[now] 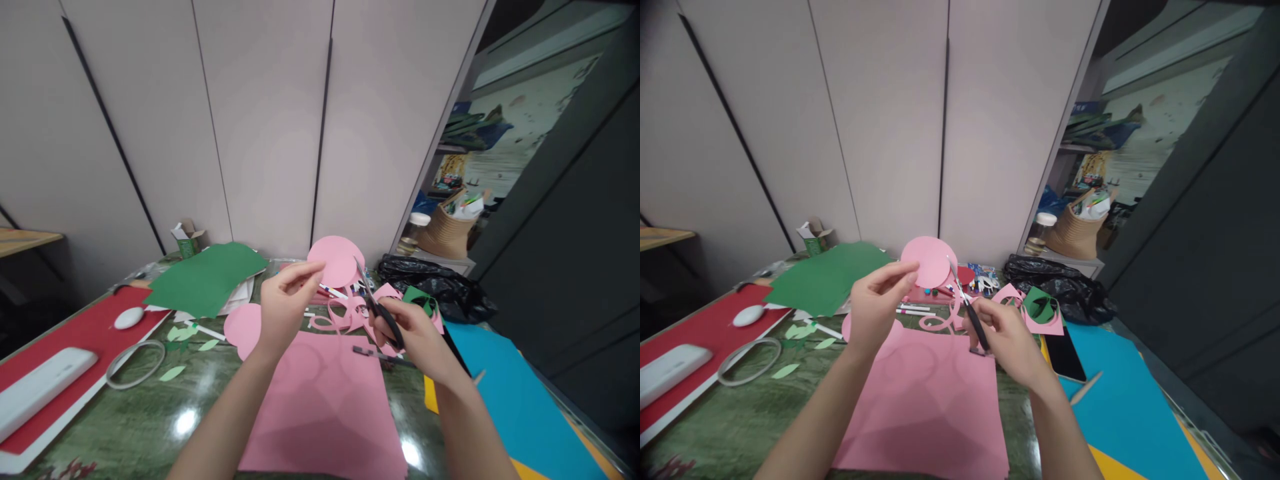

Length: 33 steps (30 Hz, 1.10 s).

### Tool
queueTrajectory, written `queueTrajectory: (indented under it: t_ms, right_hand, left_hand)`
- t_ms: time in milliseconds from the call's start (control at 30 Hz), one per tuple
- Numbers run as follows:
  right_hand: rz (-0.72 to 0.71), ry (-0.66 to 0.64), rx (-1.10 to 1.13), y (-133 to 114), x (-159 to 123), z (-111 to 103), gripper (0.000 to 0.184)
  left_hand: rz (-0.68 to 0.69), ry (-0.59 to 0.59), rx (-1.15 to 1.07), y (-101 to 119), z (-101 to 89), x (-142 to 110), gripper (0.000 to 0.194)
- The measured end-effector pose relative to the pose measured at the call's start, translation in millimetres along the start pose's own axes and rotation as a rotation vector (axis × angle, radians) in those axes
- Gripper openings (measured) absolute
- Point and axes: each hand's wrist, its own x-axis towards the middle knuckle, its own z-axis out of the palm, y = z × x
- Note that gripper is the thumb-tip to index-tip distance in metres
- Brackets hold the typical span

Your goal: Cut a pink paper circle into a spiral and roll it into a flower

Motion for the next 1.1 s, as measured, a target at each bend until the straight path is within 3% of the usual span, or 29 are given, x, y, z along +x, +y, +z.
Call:
queueTrajectory:
  t_ms: [300, 733, 1100]
  right_hand:
    - [0.022, 0.016, 0.010, 1.8, 0.2, 2.3, 0.021]
    - [0.016, 0.029, 0.060, 2.2, 2.4, 4.5, 0.013]
    - [0.027, 0.047, 0.033, 2.0, 2.9, 7.1, 0.011]
  left_hand:
    - [-0.011, -0.012, -0.080, -5.7, 4.7, -0.1, 0.031]
    - [-0.023, -0.152, -0.069, -5.8, 4.8, -0.8, 0.029]
    - [-0.011, -0.144, -0.010, -6.1, 3.2, -1.8, 0.031]
